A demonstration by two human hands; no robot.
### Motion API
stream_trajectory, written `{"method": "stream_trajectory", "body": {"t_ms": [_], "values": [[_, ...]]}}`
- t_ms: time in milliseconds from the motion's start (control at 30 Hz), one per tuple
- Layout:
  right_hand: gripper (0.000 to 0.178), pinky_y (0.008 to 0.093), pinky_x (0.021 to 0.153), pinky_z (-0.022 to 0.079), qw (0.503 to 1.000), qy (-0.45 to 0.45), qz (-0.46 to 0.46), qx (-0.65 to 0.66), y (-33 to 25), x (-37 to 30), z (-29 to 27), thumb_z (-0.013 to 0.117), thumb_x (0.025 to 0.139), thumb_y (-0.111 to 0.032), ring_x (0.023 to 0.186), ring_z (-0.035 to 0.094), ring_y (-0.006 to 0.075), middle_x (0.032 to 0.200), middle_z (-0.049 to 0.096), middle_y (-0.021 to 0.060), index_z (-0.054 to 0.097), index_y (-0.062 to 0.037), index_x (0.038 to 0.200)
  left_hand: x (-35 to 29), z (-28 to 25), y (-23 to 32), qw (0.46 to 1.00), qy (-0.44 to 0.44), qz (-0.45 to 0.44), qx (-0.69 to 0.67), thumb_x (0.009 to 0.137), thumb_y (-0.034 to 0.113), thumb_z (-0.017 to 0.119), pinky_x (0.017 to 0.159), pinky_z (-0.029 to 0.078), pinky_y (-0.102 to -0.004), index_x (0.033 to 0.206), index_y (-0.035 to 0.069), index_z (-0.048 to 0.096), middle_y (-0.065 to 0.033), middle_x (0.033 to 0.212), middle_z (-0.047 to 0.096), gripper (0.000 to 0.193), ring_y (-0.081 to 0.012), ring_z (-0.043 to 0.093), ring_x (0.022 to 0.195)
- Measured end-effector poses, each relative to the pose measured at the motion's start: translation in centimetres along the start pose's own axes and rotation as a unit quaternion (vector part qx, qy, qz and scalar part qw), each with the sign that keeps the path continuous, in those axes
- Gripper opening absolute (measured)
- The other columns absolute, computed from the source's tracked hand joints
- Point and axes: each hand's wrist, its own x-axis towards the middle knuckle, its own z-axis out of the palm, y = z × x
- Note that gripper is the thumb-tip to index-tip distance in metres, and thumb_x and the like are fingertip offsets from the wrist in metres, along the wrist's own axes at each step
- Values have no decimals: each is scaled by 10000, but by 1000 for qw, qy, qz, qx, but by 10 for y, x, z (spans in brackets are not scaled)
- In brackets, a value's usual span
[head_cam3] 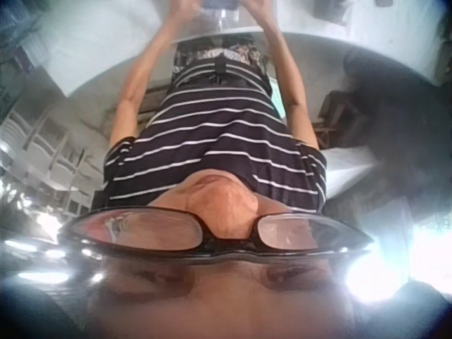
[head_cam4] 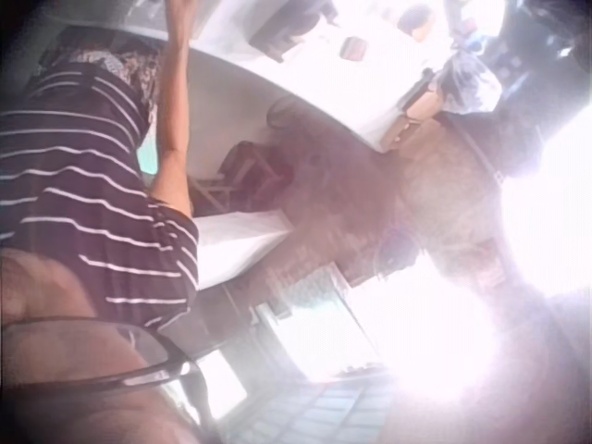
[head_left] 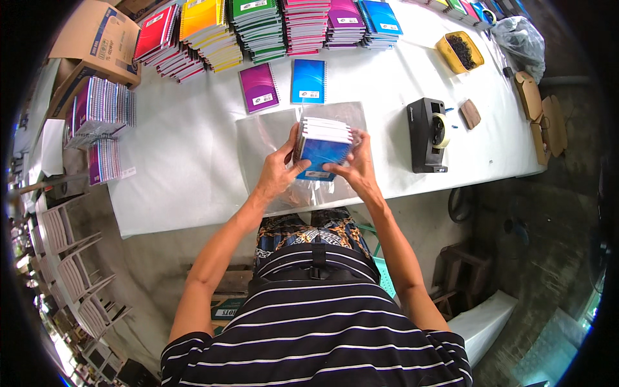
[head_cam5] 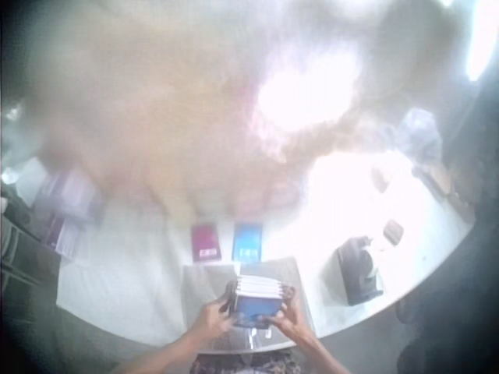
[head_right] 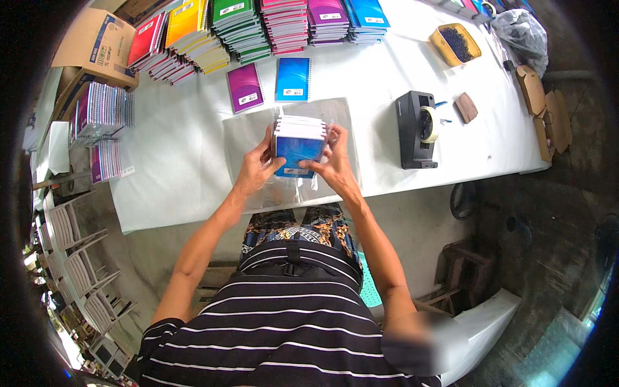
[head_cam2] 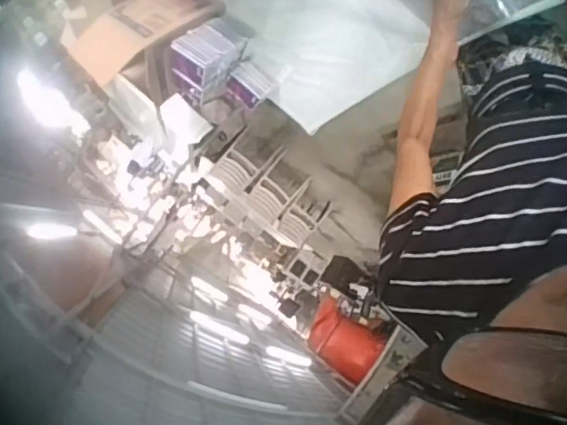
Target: The person repeatedly picks up small stacks of colorful spiral-bound notebooks, places them into clear plastic bags, and seals the bags using a tape dispenser. The person then sets the sealed packages aside on the table.
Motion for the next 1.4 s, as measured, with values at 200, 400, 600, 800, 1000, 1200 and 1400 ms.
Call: {"method": "stream_trajectory", "body": {"t_ms": [200, 400, 600, 800, 1000, 1200, 1400], "values": [[997, 413, 1074, 409, 982, -18, -77, -173, 23, 4, -31, 892, 613, -34, 1247, 459, 250, 1339, 413, 143, 260, -81, 1384, 15, 29, -12, 991, 18, 40, -125, 741, 91, 817, 1151, 321, -370, 1543, 113, 128, -151, 1541, 298, 1058, -223, 372, 1368], [938, 487, 1158, 317, 939, -78, -170, -288, -65, -6, -76, 872, 534, -22, 1399, 295, 346, 1508, 283, 104, 450, -190, 1355, 10, 17, 63, 992, 1, 39, -120, 796, 533, 725, 1184, 115, -468, 1539, 51, -20, -186, 1609, 14, 1157, -323, 25, 1480], [185, 533, 1174, 252, 815, -138, -292, -481, -106, 14, -70, 717, 660, 45, 1397, 329, 281, 1457, 438, 37, 738, -95, 779, 40, 25, 93, 888, -38, -59, 455, 1013, 172, 371, 1155, 225, -488, 1499, 15, 237, -172, 1362, 547, 529, -346, 562, 1202], [119, 528, 1171, 240, 811, -146, -300, -480, -108, 18, -70, 687, 683, 21, 1374, 371, 243, 1416, 489, 28, 709, -89, 645, 41, 30, 97, 896, 8, -51, 442, 1007, 149, 368, 1155, 236, -479, 1491, 29, 269, -145, 1320, 588, 508, -332, 597, 1149], [170, 512, 1141, 306, 878, -109, -250, -393, -99, 12, -84, 763, 678, -35, 1357, 392, 256, 1392, 505, 64, 721, -84, 836, 34, 28, 107, 960, 21, -90, 263, 988, 218, 510, 1154, 247, -411, 1516, 100, 267, -138, 1454, 466, 593, -260, 425, 1349], [454, 498, 1133, 336, 963, -19, -169, -211, -35, -13, -87, 850, 611, -215, 1360, 382, 274, 1425, 481, 58, 733, -171, 1048, 5, -12, 16, 966, 5, 134, 223, 758, 233, 810, 1166, 236, -455, 1251, 257, 653, -34, 1569, 307, 518, -291, 64, 1493], [576, 506, 1132, 310, 969, -6, -167, -181, -4, -16, -63, 854, 641, -295, 1389, 340, 293, 1475, 418, 71, 691, -221, 1188, 24, -7, 12, 918, -11, 237, 317, 628, 176, 862, 1194, 205, -482, 1163, 309, 696, -33, 1582, 268, 575, -304, 22, 1495]]}}
